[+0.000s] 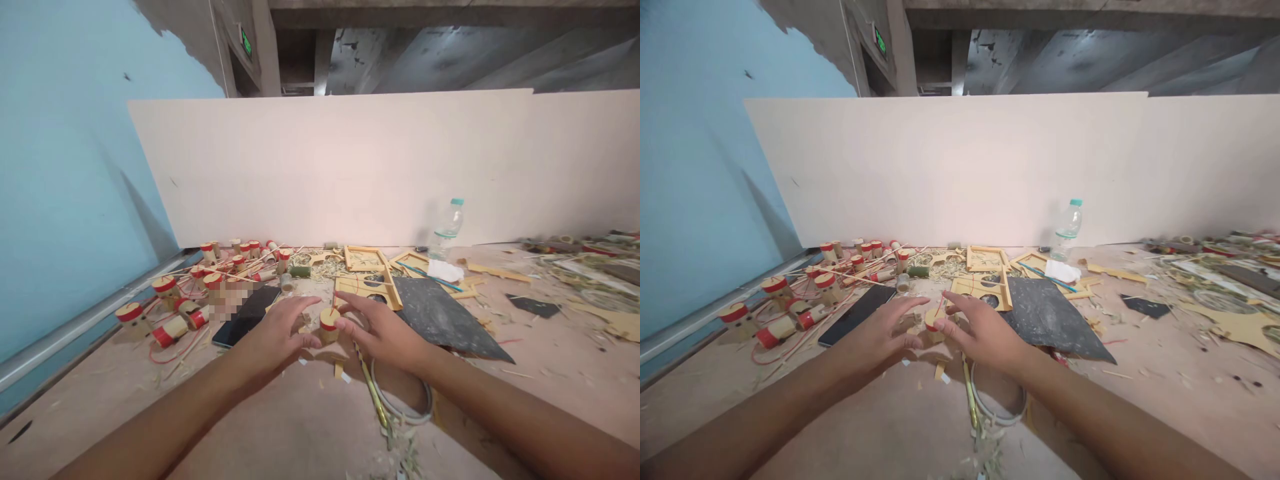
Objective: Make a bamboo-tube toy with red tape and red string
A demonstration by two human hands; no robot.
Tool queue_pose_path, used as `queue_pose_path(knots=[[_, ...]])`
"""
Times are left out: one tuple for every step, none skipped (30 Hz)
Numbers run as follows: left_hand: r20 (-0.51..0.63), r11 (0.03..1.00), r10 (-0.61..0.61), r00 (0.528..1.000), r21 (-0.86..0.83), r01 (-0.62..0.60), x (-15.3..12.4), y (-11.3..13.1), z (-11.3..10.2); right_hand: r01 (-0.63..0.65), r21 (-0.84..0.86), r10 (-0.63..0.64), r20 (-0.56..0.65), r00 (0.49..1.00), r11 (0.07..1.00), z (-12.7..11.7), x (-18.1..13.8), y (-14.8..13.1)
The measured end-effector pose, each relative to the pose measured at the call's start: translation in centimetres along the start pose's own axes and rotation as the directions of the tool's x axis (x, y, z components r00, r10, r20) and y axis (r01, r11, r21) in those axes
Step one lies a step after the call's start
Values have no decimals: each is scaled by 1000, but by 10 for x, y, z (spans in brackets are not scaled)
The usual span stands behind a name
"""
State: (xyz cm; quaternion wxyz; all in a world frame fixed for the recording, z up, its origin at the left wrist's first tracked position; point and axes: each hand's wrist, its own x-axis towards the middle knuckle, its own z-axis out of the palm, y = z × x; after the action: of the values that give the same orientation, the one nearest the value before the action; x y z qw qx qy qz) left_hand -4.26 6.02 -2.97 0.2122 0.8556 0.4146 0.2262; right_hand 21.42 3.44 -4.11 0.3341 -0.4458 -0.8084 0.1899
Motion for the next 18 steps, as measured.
queue_pose_path(knots=[[-7, 1000, -4, 1000, -8, 4, 0, 0, 0, -5, 1, 5, -11, 1000, 1000, -1, 0, -2], [-13, 1000, -10, 1000, -16, 10, 0, -1, 0, -12, 0, 12, -24, 1000, 1000, -2, 1, -3], [-17, 1000, -16, 1000, -24, 15, 0, -1, -1, -20, -4, 20, -39, 999, 1000, -3, 1, -4], [-20, 999, -21, 1000, -34, 20, 0, -1, -2, -30, -9, 29, -56, 998, 1000, -3, 2, -4], [-23, 999, -24, 999, -43, 23, 0, 0, -2, -41, -17, 39, -74, 997, 999, -3, 2, -4], [-25, 998, -27, 999, -52, 26, -1, 0, -3, -51, -25, 49, -90, 995, 998, -3, 3, -3], [-26, 998, -28, 999, -62, 26, -1, 1, -3, -60, -35, 56, -104, 993, 998, -3, 4, -1], [-26, 997, -27, 999, -73, 25, -2, 3, -3, -68, -46, 62, -114, 992, 997, -2, 5, 0], [-24, 996, -26, 999, -86, 24, -3, 5, -3, -72, -56, 65, -118, 991, 996, -2, 6, 1], [-19, 994, -26, 999, -102, 23, -4, 6, -2, -75, -65, 67, -113, 991, 995, -1, 6, 2], [-14, 993, -25, 1000, -120, 23, -4, 8, 0, -73, -73, 66, -102, 993, 995, 0, 6, 2], [-8, 990, -23, 1000, -136, 22, -5, 10, 1, -69, -79, 62, -86, 994, 995, 1, 7, 3], [-4, 989, -20, 1000, -149, 19, -5, 12, 3, -62, -84, 57, -68, 996, 995, 2, 7, 2], [-3, 988, -14, 1000, -157, 13, -4, 13, 6, -53, -87, 50, -46, 998, 995, 3, 7, 2], [-6, 987, -7, 1000, -159, 6, -3, 15, 7, -43, -90, 41, -23, 999, 995, 4, 6, 1], [-11, 988, 1, 1000, -158, -3, -2, 16, 9, -31, -91, 32, 3, 999, 995, 4, 6, 0], [-17, 988, 8, 1000, -154, -10, -1, 16, 9, -20, -92, 23, 31, 999, 996, 5, 6, -1], [-22, 989, 12, 1000, -149, -15, 0, 17, 9, -10, -92, 15, 59, 998, 996, 5, 5, -1]])
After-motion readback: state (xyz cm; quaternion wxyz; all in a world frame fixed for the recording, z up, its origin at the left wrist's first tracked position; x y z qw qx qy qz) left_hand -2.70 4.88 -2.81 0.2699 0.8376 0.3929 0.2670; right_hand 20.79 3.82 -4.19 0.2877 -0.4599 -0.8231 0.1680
